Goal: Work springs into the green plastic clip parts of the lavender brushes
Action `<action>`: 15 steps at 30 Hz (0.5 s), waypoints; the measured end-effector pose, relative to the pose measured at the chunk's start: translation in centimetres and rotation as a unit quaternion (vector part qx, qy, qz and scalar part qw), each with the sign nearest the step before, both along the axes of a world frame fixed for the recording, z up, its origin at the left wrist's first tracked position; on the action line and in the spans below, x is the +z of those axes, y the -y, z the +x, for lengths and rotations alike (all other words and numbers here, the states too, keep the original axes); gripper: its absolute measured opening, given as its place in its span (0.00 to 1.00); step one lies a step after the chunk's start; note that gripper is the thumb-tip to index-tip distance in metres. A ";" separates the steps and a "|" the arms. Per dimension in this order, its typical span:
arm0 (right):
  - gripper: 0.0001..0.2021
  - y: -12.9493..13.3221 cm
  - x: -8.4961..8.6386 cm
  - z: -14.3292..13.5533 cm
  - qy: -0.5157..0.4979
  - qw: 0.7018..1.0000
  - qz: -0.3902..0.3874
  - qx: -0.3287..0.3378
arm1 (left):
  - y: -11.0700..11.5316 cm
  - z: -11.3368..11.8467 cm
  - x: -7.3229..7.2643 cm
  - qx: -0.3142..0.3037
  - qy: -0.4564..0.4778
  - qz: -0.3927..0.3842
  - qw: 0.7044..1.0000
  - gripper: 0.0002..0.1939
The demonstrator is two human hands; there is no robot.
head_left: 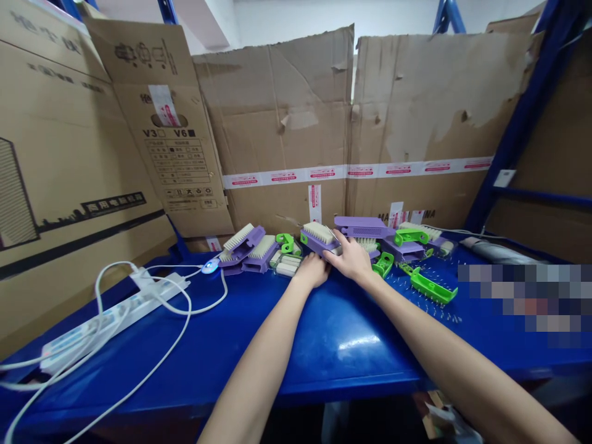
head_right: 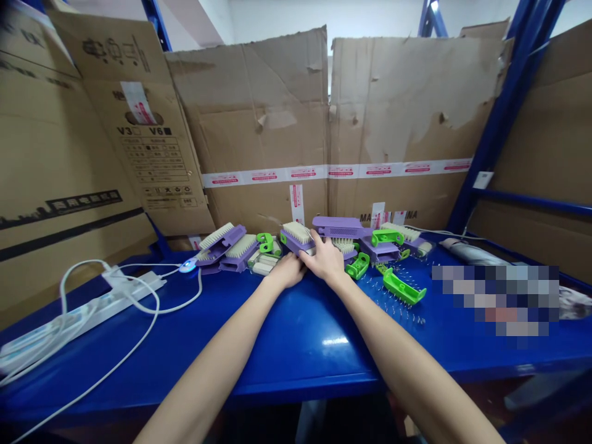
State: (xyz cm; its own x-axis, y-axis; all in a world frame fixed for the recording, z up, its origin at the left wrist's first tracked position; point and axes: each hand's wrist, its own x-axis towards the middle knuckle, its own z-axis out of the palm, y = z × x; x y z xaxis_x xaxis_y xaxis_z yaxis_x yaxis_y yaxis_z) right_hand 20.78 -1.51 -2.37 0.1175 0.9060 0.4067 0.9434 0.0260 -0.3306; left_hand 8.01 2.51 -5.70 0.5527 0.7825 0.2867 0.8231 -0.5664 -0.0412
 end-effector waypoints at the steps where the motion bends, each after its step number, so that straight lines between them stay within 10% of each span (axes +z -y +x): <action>1: 0.35 -0.1 0.0 -0.1 0.002 1.000 -0.006 -0.007 | 0.0 -0.1 0.1 0.004 -0.010 -0.004 1.000 0.21; 15: 0.38 -0.1 -1.7 -1.4 0.035 0.998 -0.017 -0.054 | 1.9 -0.7 0.4 0.081 -0.029 0.013 0.996 0.17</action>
